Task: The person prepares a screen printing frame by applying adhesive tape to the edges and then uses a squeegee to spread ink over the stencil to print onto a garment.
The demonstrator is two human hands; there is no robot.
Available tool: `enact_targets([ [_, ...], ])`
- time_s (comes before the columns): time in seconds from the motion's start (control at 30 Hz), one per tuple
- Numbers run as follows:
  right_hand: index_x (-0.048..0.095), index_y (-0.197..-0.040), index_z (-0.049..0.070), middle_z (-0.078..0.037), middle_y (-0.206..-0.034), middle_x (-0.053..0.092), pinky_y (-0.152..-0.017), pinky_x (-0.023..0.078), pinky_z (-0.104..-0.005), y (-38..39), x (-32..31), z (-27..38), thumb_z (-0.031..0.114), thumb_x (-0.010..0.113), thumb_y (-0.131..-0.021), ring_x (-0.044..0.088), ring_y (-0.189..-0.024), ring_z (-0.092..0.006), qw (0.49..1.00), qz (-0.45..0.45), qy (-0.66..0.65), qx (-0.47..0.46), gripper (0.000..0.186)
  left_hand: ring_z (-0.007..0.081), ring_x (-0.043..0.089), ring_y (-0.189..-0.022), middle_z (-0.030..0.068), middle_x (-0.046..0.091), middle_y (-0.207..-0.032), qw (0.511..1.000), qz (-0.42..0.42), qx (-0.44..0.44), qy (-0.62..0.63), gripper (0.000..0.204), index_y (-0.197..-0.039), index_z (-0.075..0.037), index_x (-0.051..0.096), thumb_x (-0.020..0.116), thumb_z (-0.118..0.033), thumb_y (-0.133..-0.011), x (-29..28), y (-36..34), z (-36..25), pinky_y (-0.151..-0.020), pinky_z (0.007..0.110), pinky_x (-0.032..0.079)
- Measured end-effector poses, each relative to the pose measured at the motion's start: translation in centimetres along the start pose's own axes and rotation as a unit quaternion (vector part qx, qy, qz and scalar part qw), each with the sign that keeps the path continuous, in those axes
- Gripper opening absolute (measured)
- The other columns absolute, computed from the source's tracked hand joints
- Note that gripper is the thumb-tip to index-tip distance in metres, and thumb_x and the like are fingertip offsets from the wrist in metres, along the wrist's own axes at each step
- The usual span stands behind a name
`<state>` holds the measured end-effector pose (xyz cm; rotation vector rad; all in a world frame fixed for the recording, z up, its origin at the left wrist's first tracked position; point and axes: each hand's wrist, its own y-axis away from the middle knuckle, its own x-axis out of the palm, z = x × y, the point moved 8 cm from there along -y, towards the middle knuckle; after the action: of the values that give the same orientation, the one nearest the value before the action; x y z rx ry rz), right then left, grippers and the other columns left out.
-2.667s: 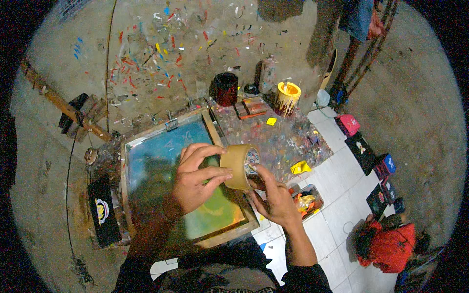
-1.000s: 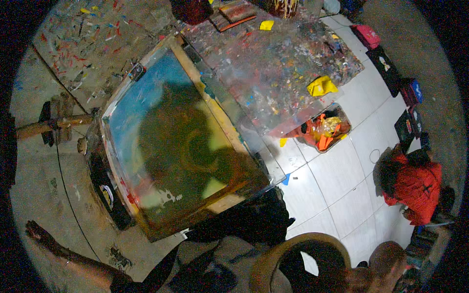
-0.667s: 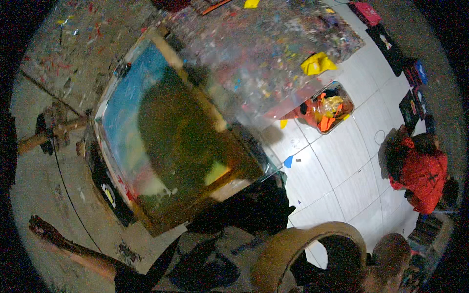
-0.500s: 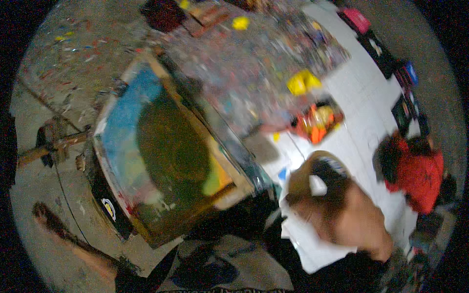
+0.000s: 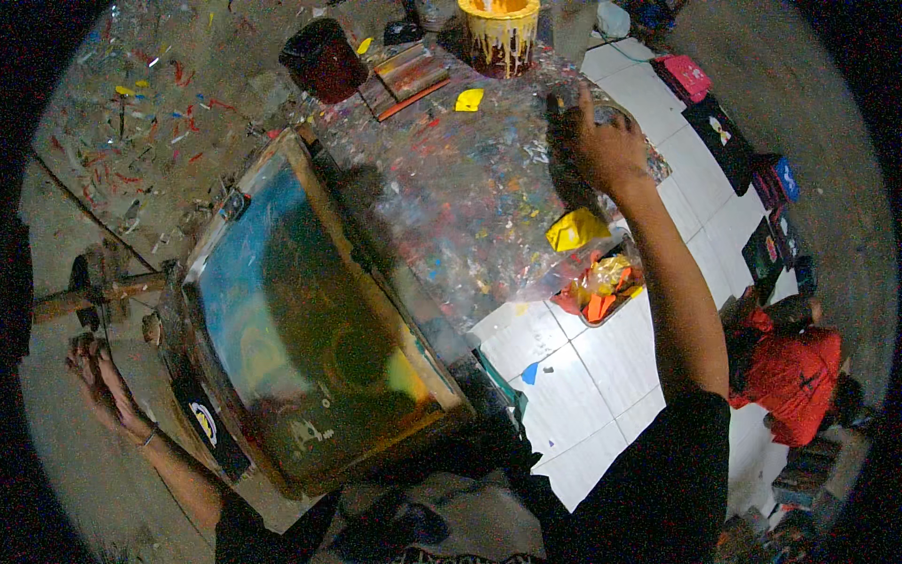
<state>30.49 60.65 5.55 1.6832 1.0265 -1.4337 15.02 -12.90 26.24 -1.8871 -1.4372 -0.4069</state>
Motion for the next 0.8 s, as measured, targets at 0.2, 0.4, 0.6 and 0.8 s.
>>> enact_targets([
  [0.2,0.052,-0.127,0.004,-0.019,-0.115,0.060,-0.093,0.043,-0.0408,17.9,-16.6,7.4,0.012,0.065,-0.080,0.057,-0.105,-0.0317,0.882,-0.171,-0.365,-0.243,0.050,0.0210,0.037,-0.091,0.0079,0.041,-0.095,0.989,0.124,-0.007,0.079,0.008,-0.093,-0.002,0.045,0.052,-0.006,-0.094,5.8,2.5,4.0,-0.088,0.041,0.033],
  [0.4,0.064,-0.094,0.006,-0.009,-0.093,0.065,-0.073,0.047,-0.0376,28.4,-22.0,13.0,0.015,0.070,-0.072,0.057,-0.087,-0.0243,0.589,-0.162,-0.721,-0.329,0.025,0.0204,0.036,-0.089,0.0068,0.040,-0.090,0.974,0.092,-0.058,0.199,0.011,-0.092,-0.002,0.046,0.056,0.001,-0.090,4.3,1.3,4.5,-0.089,0.039,0.033],
  [0.6,0.071,-0.078,0.008,-0.003,-0.080,0.067,-0.063,0.049,-0.0362,31.3,-20.3,14.1,0.018,0.075,-0.067,0.058,-0.080,-0.0211,0.511,-0.174,-0.784,-0.306,0.016,0.0220,0.040,-0.094,0.0097,0.043,-0.095,0.993,0.036,-0.066,0.095,0.018,-0.110,0.004,0.048,0.050,-0.004,-0.094,-0.5,0.4,2.3,-0.095,0.041,0.035],
  [0.8,0.068,-0.076,0.000,-0.006,-0.075,0.059,-0.061,0.041,-0.0295,34.6,-11.6,16.8,0.000,0.073,-0.072,0.053,-0.069,-0.0181,0.524,-0.049,-0.850,-0.032,0.006,0.0228,0.056,-0.105,0.0168,0.058,-0.117,0.909,-0.138,0.067,-0.387,0.035,-0.126,0.000,0.052,0.056,-0.011,-0.092,0.6,1.0,9.0,-0.094,0.034,0.043],
])
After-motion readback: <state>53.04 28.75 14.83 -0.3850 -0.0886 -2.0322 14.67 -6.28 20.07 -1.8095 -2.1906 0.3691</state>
